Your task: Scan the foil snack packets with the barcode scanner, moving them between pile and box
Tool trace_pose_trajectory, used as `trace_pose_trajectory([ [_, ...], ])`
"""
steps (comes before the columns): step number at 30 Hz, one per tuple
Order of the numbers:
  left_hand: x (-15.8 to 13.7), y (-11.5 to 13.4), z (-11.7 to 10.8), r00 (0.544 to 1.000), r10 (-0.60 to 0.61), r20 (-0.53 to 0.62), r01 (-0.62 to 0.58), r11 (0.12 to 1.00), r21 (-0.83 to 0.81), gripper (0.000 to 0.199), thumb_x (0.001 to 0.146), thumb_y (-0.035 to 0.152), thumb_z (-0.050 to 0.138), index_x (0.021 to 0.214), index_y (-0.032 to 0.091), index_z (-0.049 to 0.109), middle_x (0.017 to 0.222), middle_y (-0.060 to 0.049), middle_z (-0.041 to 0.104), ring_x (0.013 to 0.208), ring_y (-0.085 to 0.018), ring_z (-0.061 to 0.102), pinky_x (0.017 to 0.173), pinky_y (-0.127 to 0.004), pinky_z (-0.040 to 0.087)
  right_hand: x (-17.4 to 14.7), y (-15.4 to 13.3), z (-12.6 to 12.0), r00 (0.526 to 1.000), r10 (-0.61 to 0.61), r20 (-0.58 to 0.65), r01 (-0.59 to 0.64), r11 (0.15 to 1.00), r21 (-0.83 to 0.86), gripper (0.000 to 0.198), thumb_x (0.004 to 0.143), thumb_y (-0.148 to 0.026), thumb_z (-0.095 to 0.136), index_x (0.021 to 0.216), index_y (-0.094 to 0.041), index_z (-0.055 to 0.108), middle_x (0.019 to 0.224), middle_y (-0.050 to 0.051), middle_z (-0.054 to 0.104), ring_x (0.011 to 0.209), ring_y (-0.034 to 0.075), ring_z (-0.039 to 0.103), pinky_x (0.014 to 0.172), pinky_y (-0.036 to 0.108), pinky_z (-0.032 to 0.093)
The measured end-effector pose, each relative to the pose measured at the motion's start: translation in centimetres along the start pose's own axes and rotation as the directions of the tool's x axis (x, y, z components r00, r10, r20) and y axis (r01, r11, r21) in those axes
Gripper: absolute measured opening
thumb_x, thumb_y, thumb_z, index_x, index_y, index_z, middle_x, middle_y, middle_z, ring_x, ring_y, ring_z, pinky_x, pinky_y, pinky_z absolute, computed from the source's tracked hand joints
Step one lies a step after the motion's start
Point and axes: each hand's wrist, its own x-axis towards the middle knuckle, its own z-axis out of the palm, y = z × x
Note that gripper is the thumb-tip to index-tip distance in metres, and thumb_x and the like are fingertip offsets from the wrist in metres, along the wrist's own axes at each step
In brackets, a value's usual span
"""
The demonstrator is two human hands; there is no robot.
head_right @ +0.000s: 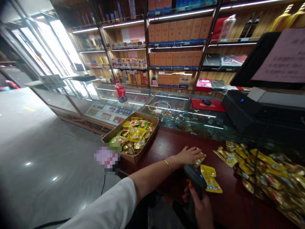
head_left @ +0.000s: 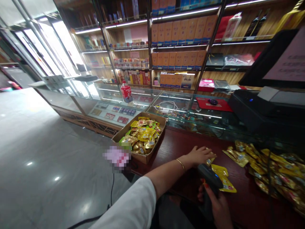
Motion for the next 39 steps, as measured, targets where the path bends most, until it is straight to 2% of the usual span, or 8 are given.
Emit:
trace_pose_trajectory([
  [3,0.1,-0.2,0.0,0.996,-0.085,-0.022,0.082,0.989,-0.125,0.037,0.085,0.027,0.071,0.122,0.024,0.069,0.157,-0.010,0.045,0.138,-0.031,0.048,0.114,-0.051,0.037,-0.2,-0.1,0.2,0.999,-0.032,0.015,0.032,0.999,0.031,0.061,0.067,-0.061,0.085,0.104,-0.017,0.066,0.067,-0.003,0.073,0.052,0.014,0.066,0.048,0.023,0.055],
  [7,-2.9,-1.7,-0.3,0.955,-0.236,-0.182,0.196,0.957,-0.212,0.036,0.075,0.009,0.071,0.111,0.014,0.071,0.146,-0.020,0.052,0.130,-0.033,0.053,0.111,-0.046,0.042,-0.5,-0.4,0.7,0.997,-0.078,0.019,0.077,0.996,0.040,0.055,0.074,-0.059,0.082,0.106,-0.015,0.067,0.070,-0.002,0.072,0.055,0.015,0.066,0.051,0.025,0.054],
  [10,-7.0,-3.0,-0.4,0.811,-0.476,-0.340,0.253,0.809,-0.530,0.046,0.069,0.000,0.069,0.112,0.016,0.069,0.129,-0.015,0.061,0.115,-0.026,0.061,0.101,-0.042,0.049,-0.7,-0.6,1.0,0.995,-0.098,0.034,0.097,0.995,0.034,0.055,0.077,-0.058,0.080,0.109,-0.015,0.067,0.071,-0.003,0.070,0.055,0.014,0.065,0.052,0.025,0.053],
  [13,-11.0,-3.3,-0.4,0.666,-0.699,-0.260,0.174,0.485,-0.857,0.070,0.064,0.001,0.074,0.130,0.020,0.060,0.122,-0.011,0.063,0.095,-0.019,0.066,0.086,-0.033,0.054,-0.5,-0.6,1.4,0.994,-0.107,0.038,0.107,0.994,-0.003,0.055,0.078,-0.058,0.079,0.109,-0.014,0.068,0.071,-0.003,0.069,0.055,0.014,0.064,0.051,0.025,0.052],
  [16,-13.5,-3.1,-0.5,0.672,-0.724,-0.158,0.063,0.268,-0.961,0.077,0.067,0.009,0.077,0.139,0.021,0.052,0.114,-0.008,0.067,0.090,-0.017,0.068,0.080,-0.029,0.054,-0.4,-0.6,1.7,0.992,-0.122,0.027,0.124,0.989,-0.076,0.058,0.075,-0.063,0.079,0.106,-0.014,0.068,0.069,-0.003,0.068,0.053,0.015,0.063,0.049,0.025,0.052],
  [22,-14.2,-3.1,-0.6,0.620,-0.758,-0.202,-0.118,0.165,-0.979,0.054,0.070,0.030,0.081,0.120,0.017,0.064,0.096,-0.006,0.073,0.086,-0.019,0.070,0.077,-0.028,0.054,-2.7,-0.3,1.6,0.989,-0.144,0.032,0.147,0.948,-0.284,0.055,0.072,-0.068,0.077,0.085,-0.015,0.071,0.059,0.001,0.069,0.050,0.018,0.064,0.049,0.026,0.051],
  [31,-13.9,-3.8,0.0,0.612,-0.789,-0.062,-0.216,-0.091,-0.972,0.045,0.070,0.040,0.082,0.104,0.013,0.071,0.094,-0.012,0.078,0.086,-0.028,0.075,0.083,-0.040,0.057,-5.8,-1.3,4.0,0.972,-0.228,0.058,0.221,0.796,-0.563,0.054,0.084,-0.074,0.058,0.071,-0.022,0.065,0.048,0.000,0.063,0.045,0.019,0.061,0.049,0.027,0.046],
  [39,-14.1,-3.2,-1.2,0.645,-0.762,-0.058,-0.186,-0.083,-0.979,0.045,0.067,0.042,0.083,0.101,0.014,0.071,0.088,-0.008,0.077,0.080,-0.023,0.073,0.075,-0.032,0.054,-5.9,-2.1,4.0,0.965,-0.241,0.107,0.255,0.755,-0.603,0.048,0.085,-0.070,0.058,0.076,-0.023,0.066,0.048,0.000,0.062,0.046,0.020,0.061,0.052,0.028,0.048],
])
